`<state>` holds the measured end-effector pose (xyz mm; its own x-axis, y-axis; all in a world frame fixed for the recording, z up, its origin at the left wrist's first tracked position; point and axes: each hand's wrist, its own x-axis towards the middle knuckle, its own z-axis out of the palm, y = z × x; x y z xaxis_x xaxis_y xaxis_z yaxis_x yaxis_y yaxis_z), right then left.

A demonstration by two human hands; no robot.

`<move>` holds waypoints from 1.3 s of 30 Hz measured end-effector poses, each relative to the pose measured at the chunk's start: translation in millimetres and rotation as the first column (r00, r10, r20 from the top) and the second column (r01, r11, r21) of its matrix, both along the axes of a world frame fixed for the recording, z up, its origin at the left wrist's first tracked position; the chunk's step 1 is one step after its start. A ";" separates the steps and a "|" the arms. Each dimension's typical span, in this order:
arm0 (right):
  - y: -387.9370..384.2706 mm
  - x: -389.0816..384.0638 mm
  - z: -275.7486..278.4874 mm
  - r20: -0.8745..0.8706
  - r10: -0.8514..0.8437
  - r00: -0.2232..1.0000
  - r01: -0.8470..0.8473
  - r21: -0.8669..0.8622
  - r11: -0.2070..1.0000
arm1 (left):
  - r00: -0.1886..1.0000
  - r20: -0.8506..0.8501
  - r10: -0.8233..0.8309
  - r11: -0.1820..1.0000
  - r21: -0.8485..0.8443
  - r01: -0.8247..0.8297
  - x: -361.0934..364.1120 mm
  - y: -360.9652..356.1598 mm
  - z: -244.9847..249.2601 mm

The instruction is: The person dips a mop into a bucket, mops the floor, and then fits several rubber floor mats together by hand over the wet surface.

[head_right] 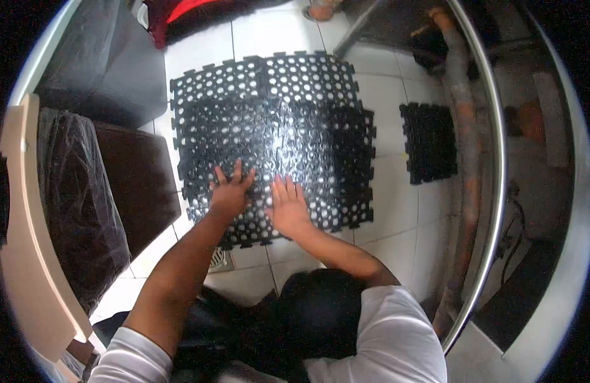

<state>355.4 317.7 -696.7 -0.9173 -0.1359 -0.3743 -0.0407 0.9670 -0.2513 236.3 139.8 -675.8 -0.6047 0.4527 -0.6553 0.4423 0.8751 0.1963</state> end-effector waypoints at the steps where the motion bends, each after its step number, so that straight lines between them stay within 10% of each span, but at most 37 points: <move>1: -9.8 9.8 -1.0 -0.014 -0.006 1.000 0.007 0.064 0.998 | 1.000 0.003 0.002 1.000 0.003 -0.002 3.8 -2.7 2.8; 4: -7.2 -5.3 16.3 -0.078 -0.010 0.997 0.020 0.139 0.990 | 0.999 0.017 0.031 0.999 0.008 -0.032 -10.4 10.3 19.2; 7: -10.5 -14.8 58.9 0.323 -0.088 0.942 0.067 0.074 0.995 | 0.998 0.057 0.008 1.000 -0.015 -0.007 -11.5 1.2 11.0; 12: 17.2 21.1 37.7 0.071 -0.131 0.989 0.137 -0.090 0.987 | 0.990 -0.108 0.093 0.983 0.167 -0.074 18.0 -19.2 2.1; 14: 49.7 36.8 28.1 -0.192 -0.384 0.903 0.282 -0.409 0.868 | 0.755 0.035 0.655 0.526 0.696 -0.489 30.8 -40.9 -46.9; 15: 59.9 49.9 35.3 -0.182 -0.592 0.785 0.429 -0.529 0.732 | 0.628 0.108 0.771 0.406 0.677 -0.614 37.7 -39.0 -28.0; 16: 66.2 69.7 4.9 0.142 -0.863 0.485 0.733 -0.604 0.313 | 0.472 0.176 0.864 0.265 0.638 -0.723 47.5 -39.6 -10.4; 18: 100.6 91.1 -15.0 0.769 -0.638 -0.038 0.675 -0.451 -0.584 | 0.021 0.445 0.895 -0.281 0.599 -0.750 66.3 -39.4 -51.1; 20: 111.9 91.5 -21.0 0.721 -0.681 -0.124 0.510 -0.542 -0.667 | -0.327 0.733 0.597 -0.476 -0.004 -0.879 60.7 -49.6 -45.5; 24: 131.6 69.8 -26.4 0.614 -0.753 -0.237 0.262 -0.706 -0.658 | -0.427 0.818 0.386 -0.537 -0.178 -0.825 58.0 -28.7 -43.4; 30: 173.3 -12.2 4.9 0.510 -0.847 0.146 0.358 -0.826 -0.436 | -0.423 0.892 0.158 -0.589 -0.258 -0.766 20.9 1.0 -50.4; 33: 207.5 -36.4 19.0 0.261 -0.916 0.303 0.451 -0.887 -0.104 | -0.296 0.938 0.182 -0.510 -0.167 -0.844 11.3 13.2 -32.6; 37: 316.1 -0.5 -31.8 -0.347 -0.925 0.153 0.853 -0.427 0.301 | -0.135 0.930 0.341 -0.253 -0.047 -0.966 24.3 -11.3 -6.6; 38: 370.7 24.3 -87.0 -0.586 -0.806 -0.090 0.858 -0.456 0.236 | -0.083 0.916 0.392 -0.148 -0.026 -0.989 31.5 -22.7 -4.5; 39: 378.6 30.3 -52.4 -0.344 -0.828 -0.443 0.875 -0.368 -0.315 | -0.092 0.905 0.415 -0.136 -0.038 -0.990 43.2 -39.0 -11.1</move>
<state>385.7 696.3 -749.2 0.2139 0.9759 0.0421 0.8146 -0.1545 -0.5591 279.4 100.8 -686.9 -0.4627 0.2767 -0.8422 -0.8860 -0.1120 0.4499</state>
